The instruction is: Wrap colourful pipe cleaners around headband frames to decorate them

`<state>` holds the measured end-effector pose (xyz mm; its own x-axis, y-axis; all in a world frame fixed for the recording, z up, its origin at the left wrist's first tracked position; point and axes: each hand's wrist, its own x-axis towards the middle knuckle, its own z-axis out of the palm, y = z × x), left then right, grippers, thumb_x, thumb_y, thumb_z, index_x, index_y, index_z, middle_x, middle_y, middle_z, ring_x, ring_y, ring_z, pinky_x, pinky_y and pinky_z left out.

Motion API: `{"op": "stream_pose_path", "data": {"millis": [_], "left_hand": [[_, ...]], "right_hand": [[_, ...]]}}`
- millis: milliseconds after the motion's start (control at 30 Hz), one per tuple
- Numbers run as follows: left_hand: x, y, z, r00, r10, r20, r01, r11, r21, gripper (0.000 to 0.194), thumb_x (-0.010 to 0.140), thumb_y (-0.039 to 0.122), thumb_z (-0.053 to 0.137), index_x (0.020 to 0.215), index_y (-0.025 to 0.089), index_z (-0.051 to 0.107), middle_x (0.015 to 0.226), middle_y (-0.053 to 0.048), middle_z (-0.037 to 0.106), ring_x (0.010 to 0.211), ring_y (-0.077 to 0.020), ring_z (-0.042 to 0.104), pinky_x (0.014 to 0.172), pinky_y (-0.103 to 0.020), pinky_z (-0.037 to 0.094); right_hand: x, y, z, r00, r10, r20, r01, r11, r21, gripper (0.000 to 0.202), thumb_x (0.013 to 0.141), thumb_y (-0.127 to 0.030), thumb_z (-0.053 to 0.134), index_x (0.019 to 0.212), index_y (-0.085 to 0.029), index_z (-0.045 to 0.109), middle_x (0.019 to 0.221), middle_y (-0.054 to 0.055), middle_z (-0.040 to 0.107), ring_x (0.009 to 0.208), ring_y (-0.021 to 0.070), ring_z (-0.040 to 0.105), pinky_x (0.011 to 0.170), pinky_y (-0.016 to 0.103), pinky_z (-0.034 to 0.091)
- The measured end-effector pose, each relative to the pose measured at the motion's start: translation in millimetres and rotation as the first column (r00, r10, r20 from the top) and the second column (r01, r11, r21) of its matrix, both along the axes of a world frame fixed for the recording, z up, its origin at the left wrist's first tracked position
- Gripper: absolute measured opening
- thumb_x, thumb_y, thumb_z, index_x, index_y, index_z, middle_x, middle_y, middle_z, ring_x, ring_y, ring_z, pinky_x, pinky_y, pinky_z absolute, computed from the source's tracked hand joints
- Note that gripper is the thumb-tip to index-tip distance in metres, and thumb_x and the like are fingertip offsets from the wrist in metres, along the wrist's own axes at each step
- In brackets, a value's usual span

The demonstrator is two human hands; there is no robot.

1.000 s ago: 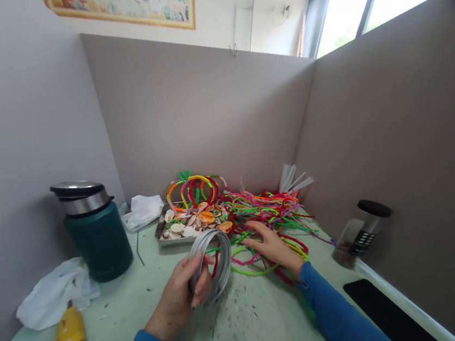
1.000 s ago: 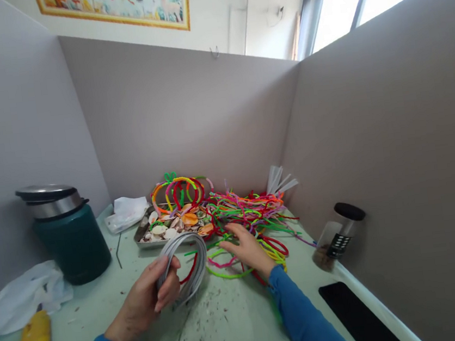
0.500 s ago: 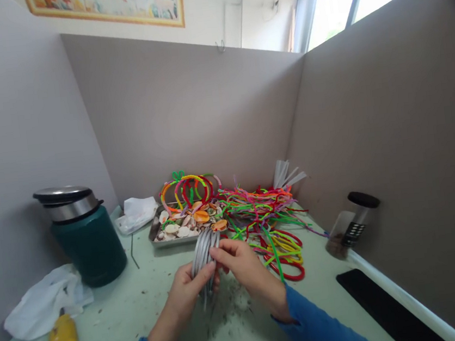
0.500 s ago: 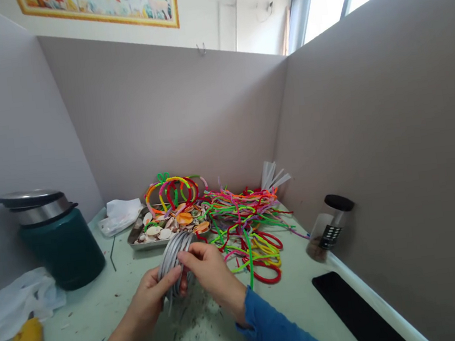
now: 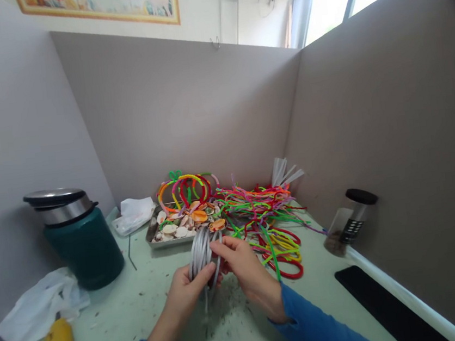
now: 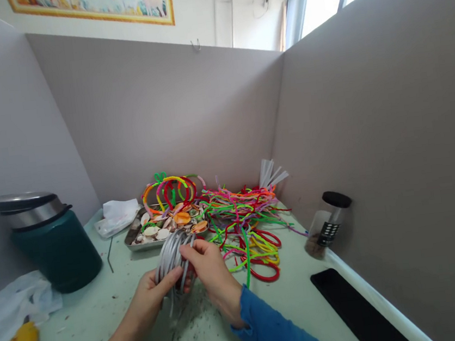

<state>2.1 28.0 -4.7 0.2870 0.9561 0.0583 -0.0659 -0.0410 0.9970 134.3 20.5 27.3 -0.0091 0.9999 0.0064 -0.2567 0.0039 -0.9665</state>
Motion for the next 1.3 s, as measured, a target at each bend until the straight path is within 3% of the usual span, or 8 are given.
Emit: {"op": "stream_pose_path", "data": {"millis": [200, 333, 467, 733, 900, 1033, 1167, 1300], "left_hand": [[0, 1, 2.6, 0.99, 0.083, 0.117, -0.071, 0.992, -0.101, 0.036, 0.069, 0.045, 0.067, 0.069, 0.01, 0.067, 0.059, -0.005, 0.065, 0.055, -0.0142, 0.056, 0.055, -0.024, 0.044], [-2, 2, 1.2, 0.989, -0.003, 0.15, 0.017, 0.996, -0.089, 0.034, 0.074, 0.043, 0.064, 0.068, 0.01, 0.066, 0.057, -0.005, 0.063, 0.055, -0.0134, 0.056, 0.056, -0.024, 0.043], [-2, 3, -4.1, 0.993, -0.093, 0.072, 0.093, 0.996, 0.001, 0.036, 0.078, 0.042, 0.059, 0.063, 0.01, 0.064, 0.057, -0.005, 0.062, 0.057, -0.0143, 0.056, 0.059, -0.026, 0.043], [0, 1, -1.0, 0.993, -0.115, 0.0, 0.115, 0.992, 0.05, 0.038, 0.078, 0.045, 0.058, 0.064, 0.01, 0.066, 0.06, -0.007, 0.064, 0.057, -0.0148, 0.055, 0.059, -0.026, 0.043], [1, -1, 8.7, 0.999, -0.043, -0.007, 0.043, 0.999, 0.017, 0.035, 0.074, 0.045, 0.062, 0.069, 0.011, 0.067, 0.061, -0.006, 0.065, 0.06, -0.0148, 0.055, 0.06, -0.024, 0.042], [1, -2, 9.3, 0.999, 0.047, -0.012, -0.047, 0.998, 0.045, 0.032, 0.072, 0.045, 0.064, 0.069, 0.013, 0.065, 0.058, -0.002, 0.06, 0.058, -0.0129, 0.052, 0.057, -0.022, 0.039], [1, -1, 4.2, 0.999, -0.014, -0.044, 0.017, 0.996, 0.084, 0.041, 0.075, 0.051, 0.058, 0.055, 0.015, 0.053, 0.046, 0.002, 0.048, 0.048, -0.0103, 0.044, 0.051, -0.022, 0.035], [6, -2, 1.7, 0.994, -0.041, -0.105, 0.048, 0.997, 0.062, 0.045, 0.07, 0.058, 0.059, 0.059, 0.015, 0.051, 0.041, 0.006, 0.04, 0.04, -0.0072, 0.033, 0.043, -0.021, 0.025]], "right_hand": [[6, 3, 0.3, 0.986, -0.088, -0.144, 0.08, 0.995, -0.059, 0.011, 0.066, -0.022, 0.06, 0.061, -0.016, 0.052, 0.056, -0.004, 0.053, 0.05, 0.0088, 0.047, 0.047, 0.021, 0.037], [8, 5, -2.2, 0.932, 0.12, -0.343, -0.169, 0.979, -0.117, 0.02, 0.068, -0.028, 0.063, 0.06, -0.017, 0.047, 0.051, -0.005, 0.048, 0.044, 0.0088, 0.045, 0.048, 0.024, 0.041], [6, 5, -8.0, 0.91, 0.289, -0.296, -0.327, 0.941, -0.084, 0.037, 0.072, -0.043, 0.065, 0.056, -0.019, 0.041, 0.039, -0.01, 0.035, 0.035, 0.0081, 0.04, 0.042, 0.023, 0.037], [1, 2, -3.9, 0.929, 0.216, -0.302, -0.251, 0.965, -0.081, 0.028, 0.066, -0.029, 0.066, 0.057, -0.02, 0.04, 0.034, -0.011, 0.034, 0.031, 0.0077, 0.034, 0.038, 0.024, 0.038], [2, 3, -3.2, 0.944, 0.044, -0.328, -0.097, 0.984, -0.146, 0.02, 0.062, -0.022, 0.062, 0.056, -0.019, 0.043, 0.04, -0.009, 0.038, 0.036, 0.0062, 0.035, 0.035, 0.018, 0.029], [5, 5, -4.0, 0.957, 0.023, -0.291, -0.072, 0.984, -0.161, 0.014, 0.065, -0.025, 0.058, 0.057, -0.015, 0.052, 0.041, -0.006, 0.041, 0.037, 0.0055, 0.035, 0.035, 0.017, 0.027], [4, 4, -4.3, 0.948, 0.076, -0.309, -0.13, 0.979, -0.159, 0.026, 0.066, -0.032, 0.066, 0.055, -0.014, 0.05, 0.045, -0.007, 0.042, 0.035, 0.0031, 0.031, 0.034, 0.016, 0.025], [1, 2, -6.0, 0.951, 0.068, -0.302, -0.123, 0.978, -0.168, 0.036, 0.065, -0.041, 0.071, 0.055, -0.016, 0.047, 0.042, -0.008, 0.039, 0.033, 0.0038, 0.033, 0.034, 0.017, 0.026]]}}
